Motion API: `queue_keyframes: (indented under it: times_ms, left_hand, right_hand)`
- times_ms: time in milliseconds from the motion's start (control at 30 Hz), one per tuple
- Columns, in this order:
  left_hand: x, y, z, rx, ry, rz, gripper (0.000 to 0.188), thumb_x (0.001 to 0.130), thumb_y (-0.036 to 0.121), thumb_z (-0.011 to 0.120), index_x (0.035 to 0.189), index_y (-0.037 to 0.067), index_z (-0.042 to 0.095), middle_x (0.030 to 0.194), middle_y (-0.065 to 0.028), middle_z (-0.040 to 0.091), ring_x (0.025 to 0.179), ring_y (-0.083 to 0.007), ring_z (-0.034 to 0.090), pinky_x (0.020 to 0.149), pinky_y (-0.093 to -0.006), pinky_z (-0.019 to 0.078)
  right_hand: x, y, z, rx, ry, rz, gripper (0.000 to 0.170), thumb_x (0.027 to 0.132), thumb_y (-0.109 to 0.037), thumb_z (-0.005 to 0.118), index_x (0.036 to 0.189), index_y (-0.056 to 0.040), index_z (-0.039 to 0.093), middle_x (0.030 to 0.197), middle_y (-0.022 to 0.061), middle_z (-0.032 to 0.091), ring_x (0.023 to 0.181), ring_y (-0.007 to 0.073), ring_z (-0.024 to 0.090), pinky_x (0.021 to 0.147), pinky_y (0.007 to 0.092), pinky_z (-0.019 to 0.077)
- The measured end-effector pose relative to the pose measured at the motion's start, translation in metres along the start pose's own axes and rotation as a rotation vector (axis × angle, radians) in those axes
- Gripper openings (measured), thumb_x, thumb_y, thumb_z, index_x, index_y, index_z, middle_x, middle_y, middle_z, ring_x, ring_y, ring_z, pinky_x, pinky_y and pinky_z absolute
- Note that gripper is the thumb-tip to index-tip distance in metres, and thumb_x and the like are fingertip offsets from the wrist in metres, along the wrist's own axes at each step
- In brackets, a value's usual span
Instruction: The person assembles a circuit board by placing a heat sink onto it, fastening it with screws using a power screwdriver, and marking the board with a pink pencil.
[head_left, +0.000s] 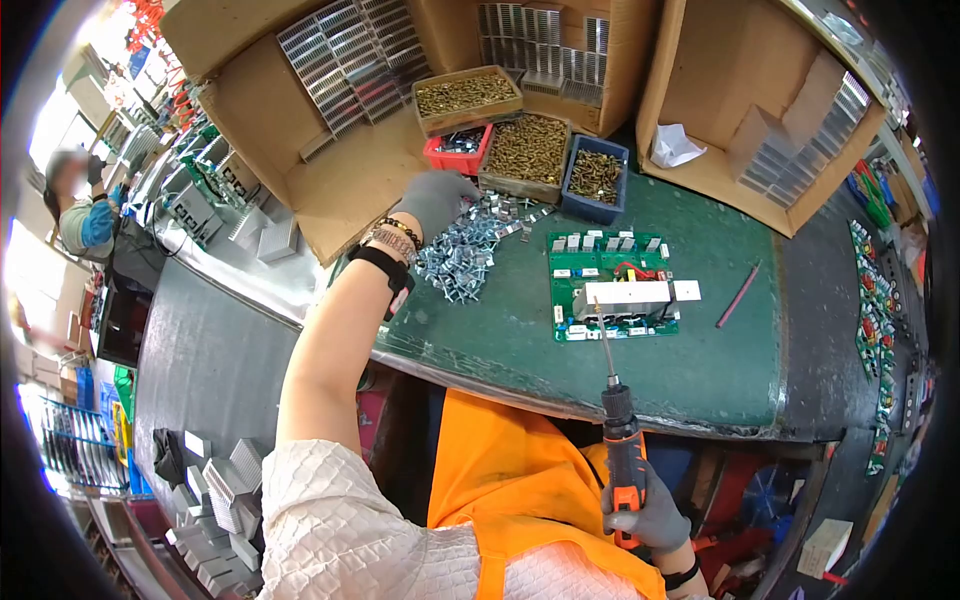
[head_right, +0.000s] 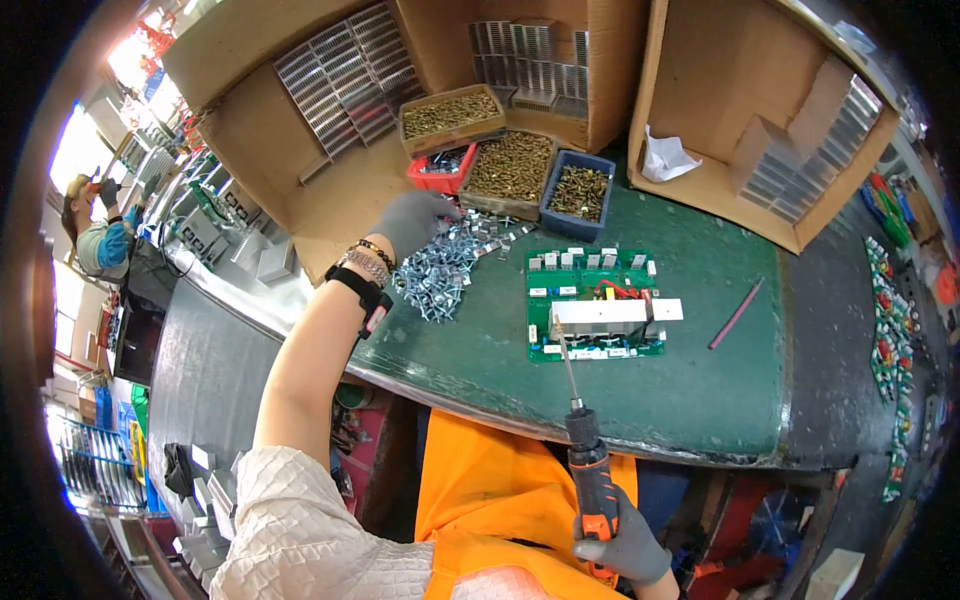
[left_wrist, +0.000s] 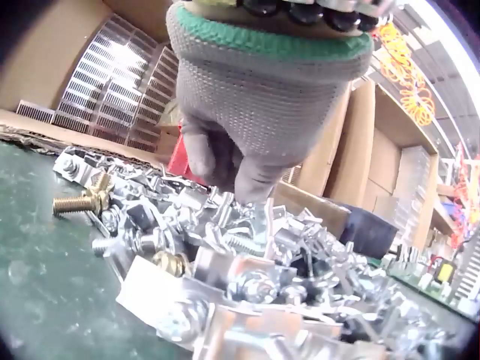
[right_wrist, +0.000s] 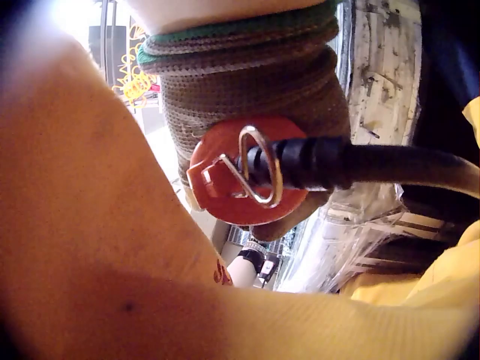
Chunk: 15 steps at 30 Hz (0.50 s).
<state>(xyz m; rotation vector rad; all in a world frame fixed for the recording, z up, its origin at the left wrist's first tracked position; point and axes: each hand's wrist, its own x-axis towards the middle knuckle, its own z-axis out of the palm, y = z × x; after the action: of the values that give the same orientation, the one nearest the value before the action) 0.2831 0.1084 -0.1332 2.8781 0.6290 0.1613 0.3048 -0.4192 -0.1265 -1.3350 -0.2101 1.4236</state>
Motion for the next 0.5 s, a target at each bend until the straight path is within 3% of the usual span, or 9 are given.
queue_keyframes:
  times_ms: [200, 300, 367, 433, 467, 500]
  left_hand:
    - [0.007, 0.011, -0.001, 0.052, -0.099, -0.028, 0.017, 0.086, 0.019, 0.066, 0.101, 0.012, 0.07, 0.096, -0.011, 0.07, 0.092, -0.031, 0.065, 0.082, -0.0399, 0.0519]
    - [0.006, 0.014, -0.004, 0.166, -0.058, 0.018, 0.011, 0.085, 0.015, 0.066, 0.094, 0.008, 0.068, 0.09, -0.0103, 0.069, 0.087, -0.027, 0.067, 0.079, -0.0391, 0.0526]
    - [-0.008, 0.039, -0.016, -0.397, 0.195, -0.062, 0.013, 0.085, 0.01, 0.067, 0.097, 0.008, 0.068, 0.092, -0.0116, 0.069, 0.082, -0.0254, 0.067, 0.075, -0.0333, 0.0534]
    - [-0.033, 0.09, -0.031, -0.861, 0.199, -0.11, 0.011, 0.089, 0.001, 0.061, 0.1, 0.001, 0.063, 0.086, -0.0065, 0.067, 0.079, -0.0133, 0.063, 0.071, -0.0278, 0.0525]
    - [-0.047, 0.113, -0.034, -0.86, 0.17, -0.099, 0.011, 0.089, 0.001, 0.061, 0.1, 0.001, 0.063, 0.086, -0.0065, 0.067, 0.079, -0.0133, 0.063, 0.071, -0.0278, 0.0525]
    - [-0.061, 0.135, -0.036, -1.069, 0.147, -0.11, 0.015, 0.091, 0.0, 0.059, 0.105, 0.0, 0.061, 0.089, -0.0066, 0.066, 0.081, -0.0134, 0.063, 0.074, -0.0268, 0.0524]
  right_hand:
    - [0.003, 0.002, 0.001, 0.003, -0.052, -0.023, 0.08, 0.067, -0.006, 0.082, 0.133, -0.001, 0.037, 0.089, 0.003, 0.06, 0.077, 0.0103, 0.058, 0.071, 0.0287, 0.0495]
    - [0.002, 0.003, 0.001, -0.057, -0.048, -0.033, 0.082, 0.068, -0.008, 0.084, 0.134, -0.0009, 0.037, 0.089, 0.003, 0.06, 0.078, 0.0105, 0.058, 0.071, 0.0288, 0.0497]
    - [-0.001, -0.005, 0.003, -0.071, -0.055, -0.027, 0.082, 0.068, -0.008, 0.085, 0.134, -0.0013, 0.038, 0.09, 0.0028, 0.06, 0.078, 0.0104, 0.058, 0.071, 0.0283, 0.0494]
    - [-0.001, -0.009, 0.003, -0.067, -0.061, -0.009, 0.082, 0.067, -0.009, 0.085, 0.134, -0.0017, 0.039, 0.091, 0.0026, 0.059, 0.079, 0.0102, 0.057, 0.071, 0.0279, 0.0491]
    - [0.001, -0.007, 0.002, -0.091, -0.086, -0.038, 0.081, 0.067, -0.011, 0.086, 0.134, -0.0021, 0.041, 0.091, 0.0024, 0.059, 0.08, 0.0099, 0.057, 0.071, 0.0273, 0.0487]
    - [0.004, -0.008, 0.001, -0.118, -0.113, -0.067, 0.081, 0.067, -0.012, 0.087, 0.134, -0.0026, 0.042, 0.092, 0.0022, 0.059, 0.08, 0.0097, 0.056, 0.072, 0.0268, 0.0482]
